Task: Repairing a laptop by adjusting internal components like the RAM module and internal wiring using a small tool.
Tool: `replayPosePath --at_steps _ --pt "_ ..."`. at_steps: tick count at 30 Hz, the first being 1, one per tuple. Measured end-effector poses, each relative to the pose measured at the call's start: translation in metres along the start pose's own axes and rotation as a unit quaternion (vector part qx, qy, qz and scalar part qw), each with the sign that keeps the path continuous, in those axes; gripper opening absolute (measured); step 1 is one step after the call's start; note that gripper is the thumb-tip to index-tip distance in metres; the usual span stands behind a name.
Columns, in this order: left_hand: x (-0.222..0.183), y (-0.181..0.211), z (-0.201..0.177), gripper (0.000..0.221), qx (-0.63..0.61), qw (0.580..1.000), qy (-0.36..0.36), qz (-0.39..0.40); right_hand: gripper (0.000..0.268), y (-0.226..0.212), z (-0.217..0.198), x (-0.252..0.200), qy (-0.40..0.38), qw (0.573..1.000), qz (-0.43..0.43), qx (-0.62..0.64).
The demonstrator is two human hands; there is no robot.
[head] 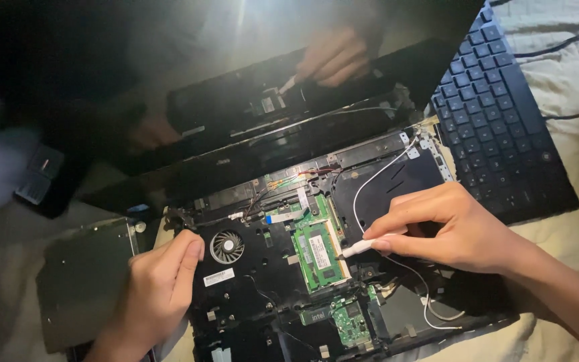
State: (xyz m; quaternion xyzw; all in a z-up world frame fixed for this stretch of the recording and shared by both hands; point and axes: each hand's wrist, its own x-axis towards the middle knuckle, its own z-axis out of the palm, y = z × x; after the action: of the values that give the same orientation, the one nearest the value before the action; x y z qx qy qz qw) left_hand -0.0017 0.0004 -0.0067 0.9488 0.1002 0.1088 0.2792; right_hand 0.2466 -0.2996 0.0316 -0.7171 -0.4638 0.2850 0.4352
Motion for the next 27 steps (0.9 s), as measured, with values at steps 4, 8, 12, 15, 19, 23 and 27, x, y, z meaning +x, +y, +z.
replayPosePath --at_steps 4,8,12,15,19,23,27 --pt "-0.0006 0.0003 0.0002 0.026 0.000 1.000 -0.009 -0.016 0.014 -0.0019 -0.0006 0.0000 -0.006 1.000 0.002 -0.001" --pt "0.0005 0.0034 -0.0023 0.025 0.000 1.000 -0.013 -0.017 0.013 -0.0024 -0.0017 -0.0012 -0.014 1.000 -0.007 0.006" --pt "-0.0006 0.0056 -0.0045 0.025 0.009 1.000 -0.014 -0.023 0.012 -0.0046 -0.0011 -0.0015 -0.021 1.000 -0.007 0.008" --pt "0.0004 0.0039 -0.0034 0.026 -0.018 1.000 0.000 0.009 0.013 -0.0046 -0.0010 -0.0010 -0.021 1.000 -0.012 0.002" --pt "0.0016 0.0061 -0.0079 0.025 -0.001 1.000 -0.017 0.006 0.014 -0.0057 -0.0005 0.0001 -0.016 1.000 -0.002 -0.002" --pt "0.0018 0.0039 -0.0060 0.026 -0.002 1.000 -0.013 0.004 0.012 -0.0029 0.0006 -0.0005 -0.008 1.000 0.008 0.002" --pt "0.0015 0.0017 -0.0046 0.026 -0.012 1.000 -0.017 -0.002 0.013 -0.0030 0.0004 0.0004 -0.002 1.000 0.000 0.007"
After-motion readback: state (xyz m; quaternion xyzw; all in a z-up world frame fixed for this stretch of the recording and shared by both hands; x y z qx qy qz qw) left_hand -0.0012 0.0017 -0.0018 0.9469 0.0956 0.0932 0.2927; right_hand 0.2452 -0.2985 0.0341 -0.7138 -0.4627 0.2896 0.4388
